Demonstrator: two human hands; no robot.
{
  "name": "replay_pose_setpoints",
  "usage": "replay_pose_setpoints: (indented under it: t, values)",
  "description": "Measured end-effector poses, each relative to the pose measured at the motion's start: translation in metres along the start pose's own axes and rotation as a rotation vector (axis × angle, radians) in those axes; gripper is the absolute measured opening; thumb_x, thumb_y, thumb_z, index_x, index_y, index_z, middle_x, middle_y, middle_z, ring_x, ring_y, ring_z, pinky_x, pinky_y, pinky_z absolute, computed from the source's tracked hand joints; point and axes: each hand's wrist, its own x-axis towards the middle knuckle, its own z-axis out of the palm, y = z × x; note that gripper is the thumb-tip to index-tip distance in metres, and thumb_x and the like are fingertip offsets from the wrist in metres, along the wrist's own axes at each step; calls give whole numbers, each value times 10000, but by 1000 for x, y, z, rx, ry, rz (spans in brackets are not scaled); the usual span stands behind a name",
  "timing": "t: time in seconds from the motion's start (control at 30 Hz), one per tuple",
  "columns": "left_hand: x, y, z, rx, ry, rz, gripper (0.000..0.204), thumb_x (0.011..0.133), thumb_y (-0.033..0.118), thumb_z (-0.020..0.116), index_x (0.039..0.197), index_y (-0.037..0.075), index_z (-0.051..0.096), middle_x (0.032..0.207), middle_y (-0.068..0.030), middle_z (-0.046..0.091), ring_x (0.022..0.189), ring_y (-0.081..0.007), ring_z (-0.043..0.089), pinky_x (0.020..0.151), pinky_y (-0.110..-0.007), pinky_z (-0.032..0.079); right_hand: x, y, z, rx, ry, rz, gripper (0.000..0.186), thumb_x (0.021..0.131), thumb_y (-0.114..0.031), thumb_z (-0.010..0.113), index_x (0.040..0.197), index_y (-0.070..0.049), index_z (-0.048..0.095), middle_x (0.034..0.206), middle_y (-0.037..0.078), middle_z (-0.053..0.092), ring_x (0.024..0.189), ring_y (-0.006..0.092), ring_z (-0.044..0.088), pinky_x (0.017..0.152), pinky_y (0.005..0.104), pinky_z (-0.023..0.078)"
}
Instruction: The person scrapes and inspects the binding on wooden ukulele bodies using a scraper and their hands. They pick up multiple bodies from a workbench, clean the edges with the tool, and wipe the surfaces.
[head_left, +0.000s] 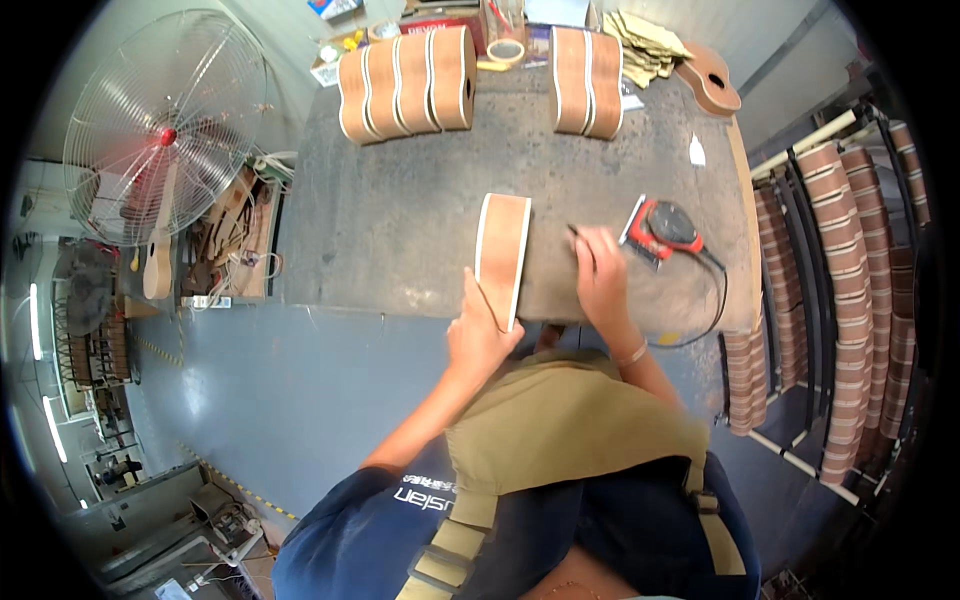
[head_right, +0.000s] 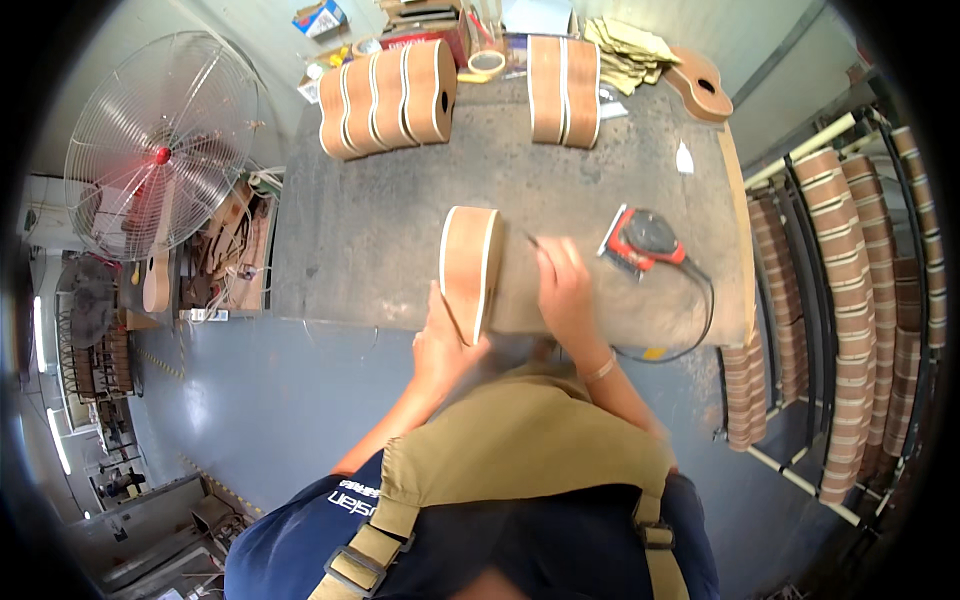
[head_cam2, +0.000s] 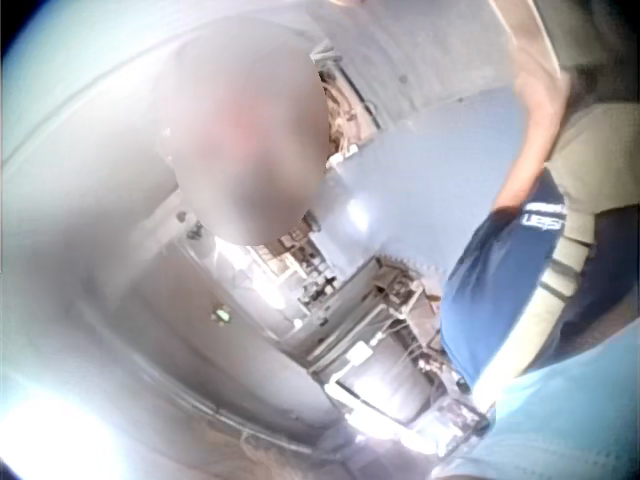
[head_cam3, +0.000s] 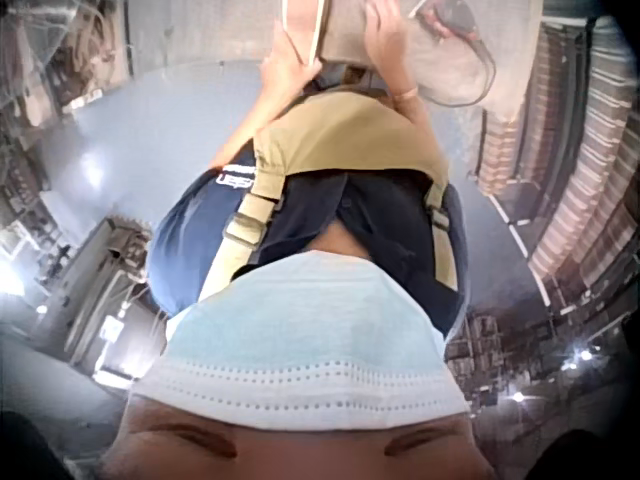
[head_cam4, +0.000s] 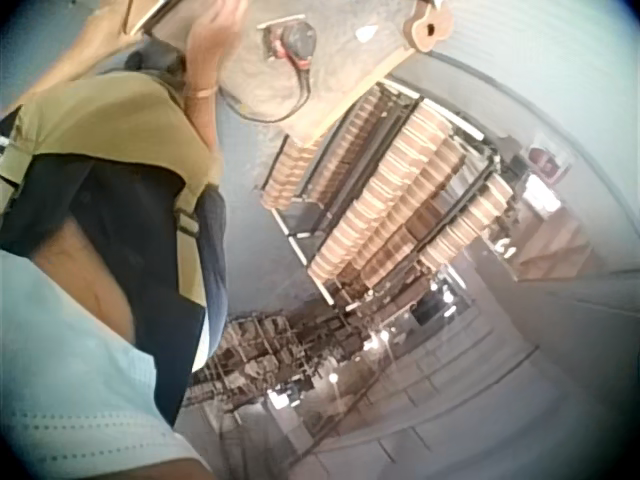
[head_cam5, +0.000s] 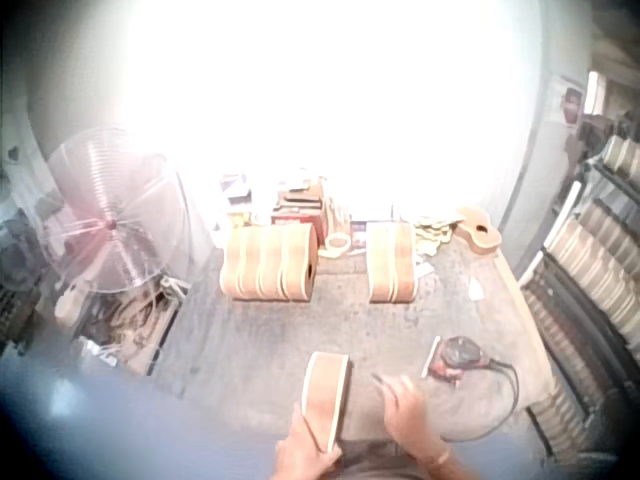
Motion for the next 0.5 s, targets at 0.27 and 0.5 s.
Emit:
replay_pose_setpoints:
  t: [0.27,0.5]
  values:
    - [-34,-38,0,-187,-289,189,1272,766,459,923,1622,-111,175,1337,-361,640,1057,-510,711,912,-529,574,-18,-31,50,-107,76,-222,141,975,32,622,1078,2,712,974,180,669,892,375,653,781,417,532]
    - [-20,-79,20,-360,-543,130,1080,875,345,883,1653,9,212,1287,-312,696,1117,-489,713,970,-500,565,-76,-50,45,-136,-92,-146,192,985,31,611,1138,-11,719,1043,173,680,918,372,674,785,416,553]
